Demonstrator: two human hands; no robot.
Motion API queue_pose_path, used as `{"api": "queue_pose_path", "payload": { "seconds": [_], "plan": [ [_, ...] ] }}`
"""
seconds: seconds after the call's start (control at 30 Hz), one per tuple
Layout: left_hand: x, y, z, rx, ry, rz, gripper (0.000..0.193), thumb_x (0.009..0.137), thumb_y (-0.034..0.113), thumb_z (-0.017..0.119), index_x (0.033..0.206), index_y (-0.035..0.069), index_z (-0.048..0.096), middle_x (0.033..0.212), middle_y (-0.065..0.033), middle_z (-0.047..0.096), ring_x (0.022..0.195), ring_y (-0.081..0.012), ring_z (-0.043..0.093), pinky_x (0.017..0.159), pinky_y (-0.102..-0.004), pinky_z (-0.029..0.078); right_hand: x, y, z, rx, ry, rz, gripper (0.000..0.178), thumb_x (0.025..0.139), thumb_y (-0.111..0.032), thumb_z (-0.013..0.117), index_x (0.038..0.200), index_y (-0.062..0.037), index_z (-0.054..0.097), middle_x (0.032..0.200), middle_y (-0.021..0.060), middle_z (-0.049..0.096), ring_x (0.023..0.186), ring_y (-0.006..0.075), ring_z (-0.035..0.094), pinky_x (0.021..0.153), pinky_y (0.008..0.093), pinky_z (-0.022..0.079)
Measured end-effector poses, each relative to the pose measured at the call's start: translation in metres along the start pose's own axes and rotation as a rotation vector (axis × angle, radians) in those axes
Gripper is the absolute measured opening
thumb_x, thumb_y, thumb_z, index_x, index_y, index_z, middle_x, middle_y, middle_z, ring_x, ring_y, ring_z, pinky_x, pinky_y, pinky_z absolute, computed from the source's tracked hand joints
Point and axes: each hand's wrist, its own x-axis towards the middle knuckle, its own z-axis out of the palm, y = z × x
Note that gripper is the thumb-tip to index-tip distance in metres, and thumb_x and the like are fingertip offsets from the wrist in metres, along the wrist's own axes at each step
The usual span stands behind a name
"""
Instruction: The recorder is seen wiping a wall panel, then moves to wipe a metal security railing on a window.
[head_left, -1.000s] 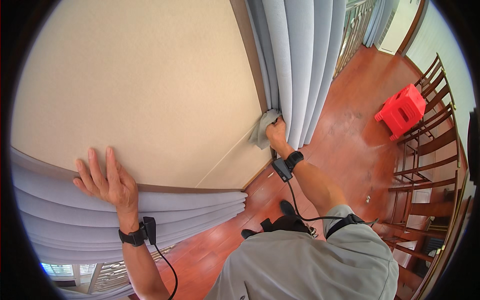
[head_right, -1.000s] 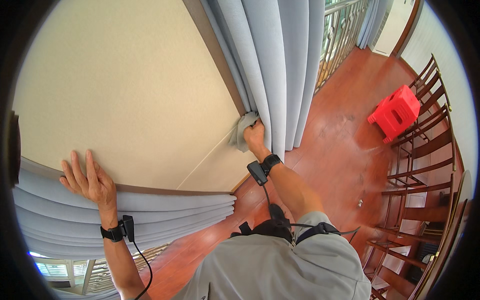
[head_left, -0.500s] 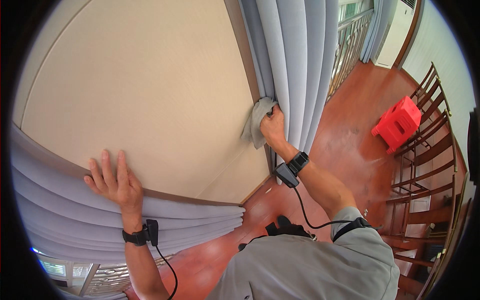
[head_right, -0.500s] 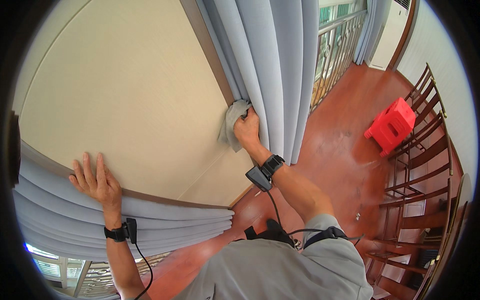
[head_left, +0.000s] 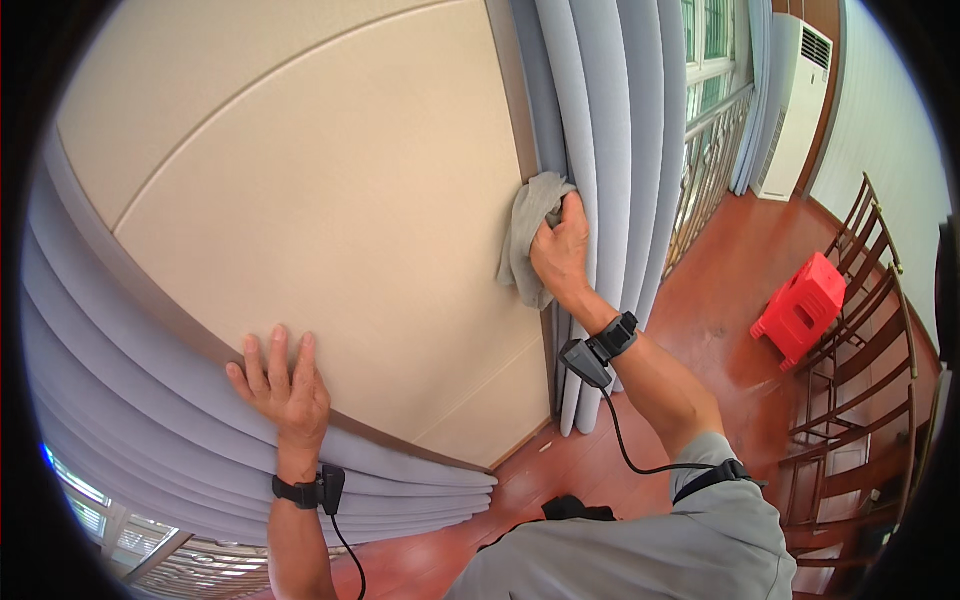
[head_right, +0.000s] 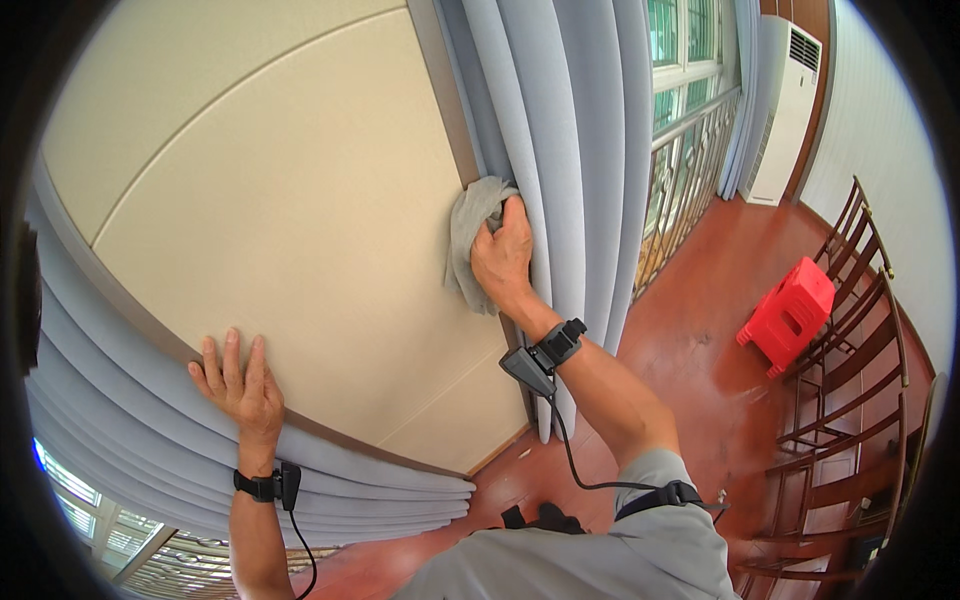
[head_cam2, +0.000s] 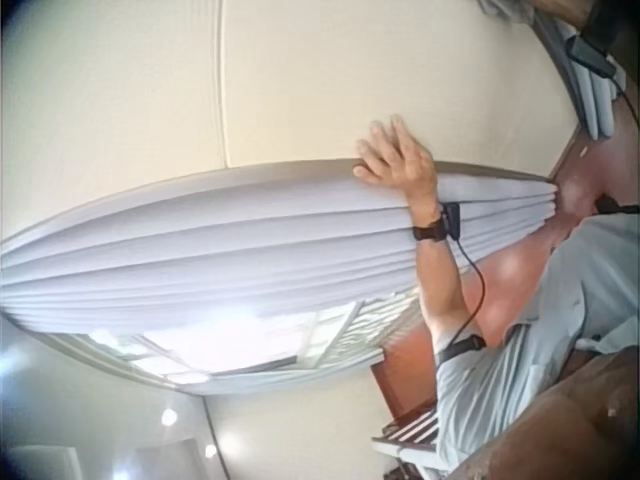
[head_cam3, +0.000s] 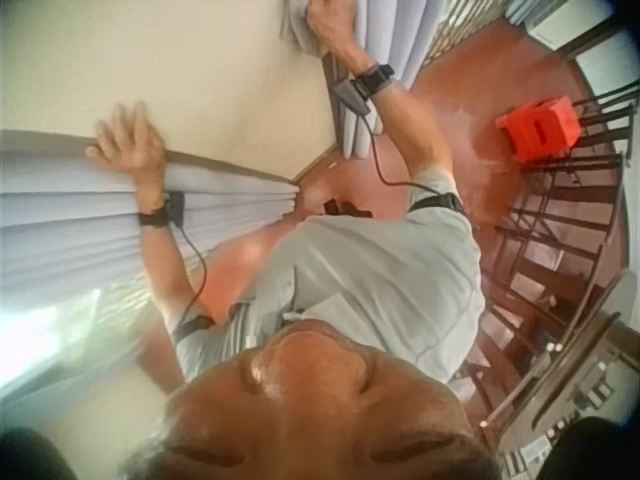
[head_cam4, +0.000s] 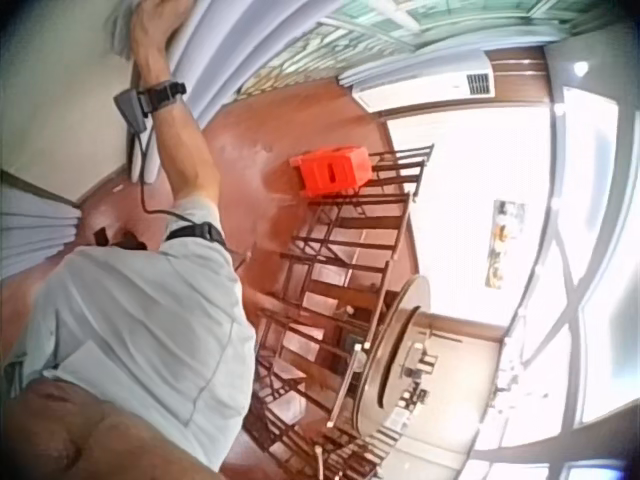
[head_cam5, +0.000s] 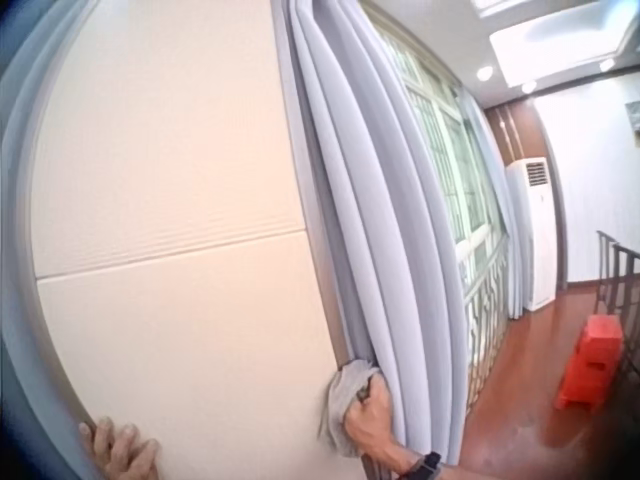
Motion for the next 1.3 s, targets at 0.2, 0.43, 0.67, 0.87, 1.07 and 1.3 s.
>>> {"api": "queue_pose_path", "payload": {
  "seconds": [0.2,0.43,0.67,0.87,1.07,1.3],
  "plan": [
    [0.003,-0.003,-0.007,0.004,0.010,-0.001,0.028,0.089,0.005,0.064,0.113,0.018,0.072,0.141,-0.0043,0.056,0.141,-0.0330,0.039,0.121,-0.0512,0.016,0.044,-0.030,0.012,-0.036,0.063,-0.268,0.017,0.085,0.000,0.058,0.100,0.0004,0.051,0.094,0.0209,0.058,0.086,0.0391,0.058,0.077,0.0444,0.046],
    [0.000,0.001,-0.003,-0.030,-0.015,-0.019,0.037,0.084,-0.001,0.061,0.114,0.018,0.072,0.140,-0.0058,0.056,0.141,-0.0339,0.038,0.121,-0.0525,0.015,0.083,-0.073,0.010,-0.179,0.082,-0.643,0.020,0.078,0.005,0.059,0.098,0.0002,0.056,0.092,0.0183,0.057,0.085,0.0385,0.058,0.073,0.0455,0.046],
    [0.002,0.000,-0.001,-0.078,-0.055,-0.080,0.034,0.081,-0.002,0.064,0.109,0.015,0.074,0.134,-0.0067,0.060,0.137,-0.0327,0.043,0.120,-0.0516,0.017,0.066,-0.115,0.051,-0.026,0.059,-0.784,0.024,0.074,0.009,0.059,0.096,0.0013,0.058,0.090,0.0179,0.057,0.082,0.0372,0.056,0.072,0.0443,0.045],
    [0.003,-0.002,-0.008,-0.162,-0.137,-0.098,0.028,0.080,-0.001,0.068,0.104,0.013,0.074,0.131,-0.0062,0.061,0.136,-0.0324,0.044,0.119,-0.0510,0.022,0.026,-0.142,0.100,0.069,-0.022,-0.891,0.022,0.070,0.007,0.062,0.091,0.0004,0.062,0.086,0.0154,0.058,0.081,0.0357,0.058,0.071,0.0432,0.047],
    [0.008,-0.005,-0.042,-0.446,-0.199,-0.201,0.028,0.075,-0.006,0.069,0.101,0.004,0.071,0.115,-0.0110,0.064,0.123,-0.0338,0.053,0.100,-0.0439,0.047,-0.006,-0.187,0.132,0.222,-0.216,-1.012,0.023,0.067,0.006,0.066,0.089,-0.0002,0.065,0.090,0.0135,0.060,0.082,0.0341,0.060,0.072,0.0413,0.048],
    [0.006,-0.014,-0.064,-0.474,-0.129,-0.331,0.024,0.080,-0.002,0.068,0.104,-0.001,0.067,0.103,-0.0141,0.065,0.096,-0.0340,0.062,0.081,-0.0399,0.052,-0.057,-0.202,0.159,0.271,-0.366,-1.035,0.029,0.070,0.002,0.067,0.099,-0.0030,0.066,0.092,0.0115,0.060,0.082,0.0302,0.061,0.072,0.0381,0.051]
  ]
}}
